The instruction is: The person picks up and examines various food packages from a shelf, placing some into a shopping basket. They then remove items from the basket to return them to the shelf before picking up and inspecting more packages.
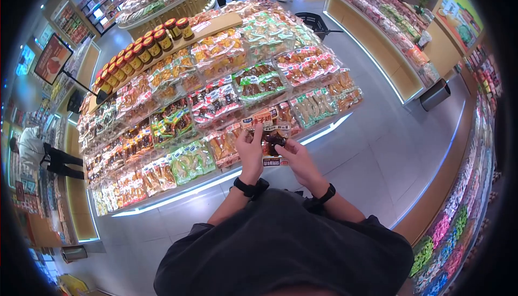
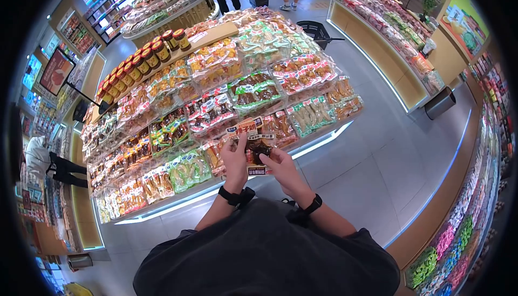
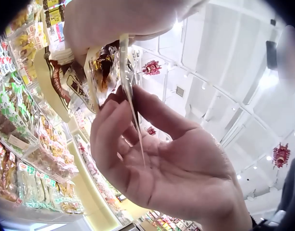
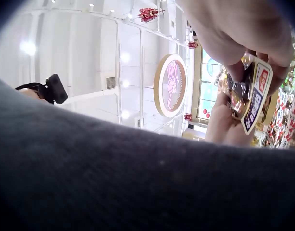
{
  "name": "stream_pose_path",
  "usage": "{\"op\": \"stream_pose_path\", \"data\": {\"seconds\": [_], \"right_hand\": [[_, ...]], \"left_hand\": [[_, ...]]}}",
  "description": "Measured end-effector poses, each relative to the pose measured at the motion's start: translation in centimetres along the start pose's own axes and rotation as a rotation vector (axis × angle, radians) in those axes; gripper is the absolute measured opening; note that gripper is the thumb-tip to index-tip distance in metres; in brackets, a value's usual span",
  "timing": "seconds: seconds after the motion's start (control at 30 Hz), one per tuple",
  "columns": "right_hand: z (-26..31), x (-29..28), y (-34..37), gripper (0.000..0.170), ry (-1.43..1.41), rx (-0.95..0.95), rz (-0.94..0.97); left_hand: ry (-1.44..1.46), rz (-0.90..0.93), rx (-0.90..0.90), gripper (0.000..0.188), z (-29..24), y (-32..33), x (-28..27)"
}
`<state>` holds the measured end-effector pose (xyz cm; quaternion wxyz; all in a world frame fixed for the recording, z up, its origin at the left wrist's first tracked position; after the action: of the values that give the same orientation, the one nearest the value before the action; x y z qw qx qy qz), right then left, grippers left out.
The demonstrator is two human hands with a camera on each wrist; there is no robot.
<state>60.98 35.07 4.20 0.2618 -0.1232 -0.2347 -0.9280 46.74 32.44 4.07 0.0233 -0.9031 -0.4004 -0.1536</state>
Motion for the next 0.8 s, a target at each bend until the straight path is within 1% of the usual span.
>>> {"op": "stream_pose_path", "data": {"seconds": [0.07,0.1,0.13,0.23,0.3,0.37,0.43,0.5,0.57,0.63,0.67,0.73,0.8], "right_hand": [[0.5,-0.1,0.3,0.027,-0.060,-0.031,-0.016],[0.5,-0.4,0.4,0.028,-0.056,-0.017,-0.031],[0.3,-0.7,0.5,0.028,-0.052,0.000,-0.045],[-0.3,-1.4,0.6,0.026,-0.052,-0.068,-0.059],[-0.9,-2.2,0.4,0.025,-0.055,-0.075,-0.052],[-1.6,-2.5,0.5,0.023,-0.057,-0.069,-0.027],[-1.6,-2.5,0.9,0.023,0.000,-0.110,-0.074],[-0.9,-2.4,1.5,0.025,0.002,-0.133,-0.075],[-0.2,-2.1,1.7,0.026,0.004,-0.157,-0.080],[0.2,-1.5,1.5,0.027,-0.066,-0.218,-0.050],[0.4,-1.5,1.6,0.027,-0.067,-0.215,-0.047],[0.4,-1.7,1.8,0.028,-0.014,-0.143,-0.028],[-0.2,-1.9,1.4,0.029,-0.006,-0.169,-0.027]], "left_hand": [[0.123,0.021,0.040,0.020,-0.5,0.2,1.1],[0.122,0.036,0.036,0.020,-0.1,0.2,1.3],[0.159,0.055,0.017,0.016,0.5,0.3,1.2],[0.212,0.078,-0.015,0.016,1.1,0.6,1.9],[0.222,0.070,-0.029,0.016,1.3,0.9,2.0],[0.200,0.107,-0.034,0.018,1.6,0.8,1.8],[0.228,0.096,-0.058,0.019,0.8,1.1,2.0],[0.275,0.090,-0.101,0.021,0.7,1.1,1.9],[0.271,0.086,-0.070,0.021,1.1,1.2,2.1],[0.264,0.078,-0.042,0.021,1.3,1.3,1.9],[0.243,0.083,-0.031,0.021,1.7,1.1,1.7],[0.217,0.084,-0.019,0.020,1.3,1.2,1.6],[0.241,0.097,-0.050,0.018,0.8,1.4,1.7]]}}
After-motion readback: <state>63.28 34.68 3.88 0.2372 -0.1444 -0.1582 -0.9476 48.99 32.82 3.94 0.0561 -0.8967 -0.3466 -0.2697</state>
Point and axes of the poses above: each hand's wrist, its own y-axis away from the middle knuckle, its own x-axis out of the palm, z = x × y, the point moved 2 cm from there along -y, towards the middle knuckle, and after that the axes turned 5 degrees about x, right-handed, at the moved point
